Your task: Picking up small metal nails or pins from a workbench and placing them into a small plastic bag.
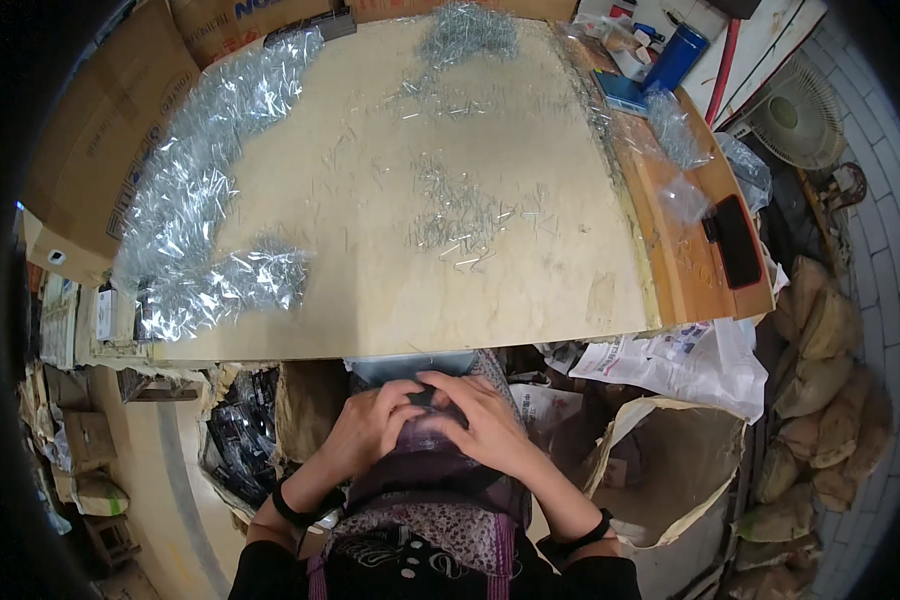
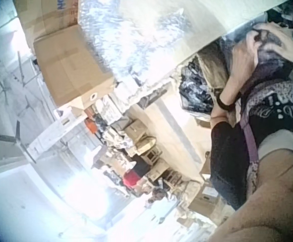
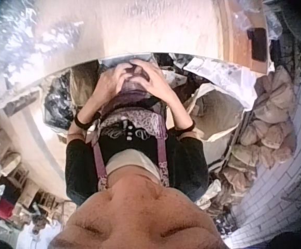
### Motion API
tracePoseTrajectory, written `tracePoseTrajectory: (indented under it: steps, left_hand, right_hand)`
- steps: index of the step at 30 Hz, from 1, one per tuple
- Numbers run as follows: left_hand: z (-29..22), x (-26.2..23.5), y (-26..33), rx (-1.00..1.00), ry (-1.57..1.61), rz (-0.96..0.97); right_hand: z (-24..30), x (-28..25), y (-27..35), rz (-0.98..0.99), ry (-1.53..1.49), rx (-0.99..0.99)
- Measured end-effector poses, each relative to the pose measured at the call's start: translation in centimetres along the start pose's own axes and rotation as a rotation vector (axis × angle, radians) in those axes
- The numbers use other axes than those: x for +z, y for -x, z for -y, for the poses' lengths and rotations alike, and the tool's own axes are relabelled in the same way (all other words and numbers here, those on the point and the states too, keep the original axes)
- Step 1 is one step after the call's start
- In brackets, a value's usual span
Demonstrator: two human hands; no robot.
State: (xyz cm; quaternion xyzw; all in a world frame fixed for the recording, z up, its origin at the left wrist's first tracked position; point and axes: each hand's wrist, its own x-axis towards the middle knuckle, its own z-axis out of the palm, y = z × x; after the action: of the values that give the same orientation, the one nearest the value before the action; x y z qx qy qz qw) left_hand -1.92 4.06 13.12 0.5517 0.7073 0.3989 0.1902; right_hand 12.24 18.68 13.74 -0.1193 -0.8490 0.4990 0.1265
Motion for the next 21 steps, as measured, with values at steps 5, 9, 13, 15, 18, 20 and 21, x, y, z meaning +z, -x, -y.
tracePoseTrajectory:
  steps: [5, 9, 13, 15, 18, 20, 21]
  left_hand:
    - [0.9, -0.2, 1.0, -0.138, 0.32, 0.201]
    - [2.5, 0.5, 1.8, -0.304, 0.482, 0.355]
    - [6.3, 2.1, 4.2, -0.277, 0.306, 0.476]
    - [7.8, 3.7, 5.2, -0.253, 0.193, 0.326]
    - [8.8, 4.9, 5.6, -0.244, 0.122, 0.155]
    - [10.0, 6.3, 6.0, -0.19, 0.101, 0.106]
    - [10.2, 6.7, 6.3, -0.257, 0.148, 0.124]
  right_hand:
    - [-2.5, 1.2, 1.0, 0.127, -0.462, 0.167]
    - [-5.6, 1.6, 3.1, 0.181, -0.654, 0.442]
    - [-7.7, 3.7, 4.6, 0.147, 0.031, 0.105]
    - [-8.6, 5.0, 5.2, 0.102, 0.184, 0.081]
    - [-10.3, 6.9, 5.4, 0.032, 0.304, 0.105]
    - [-11.2, 7.8, 5.3, -0.065, 0.279, 0.117]
    - [-11.4, 8.2, 5.3, -0.095, 0.269, 0.132]
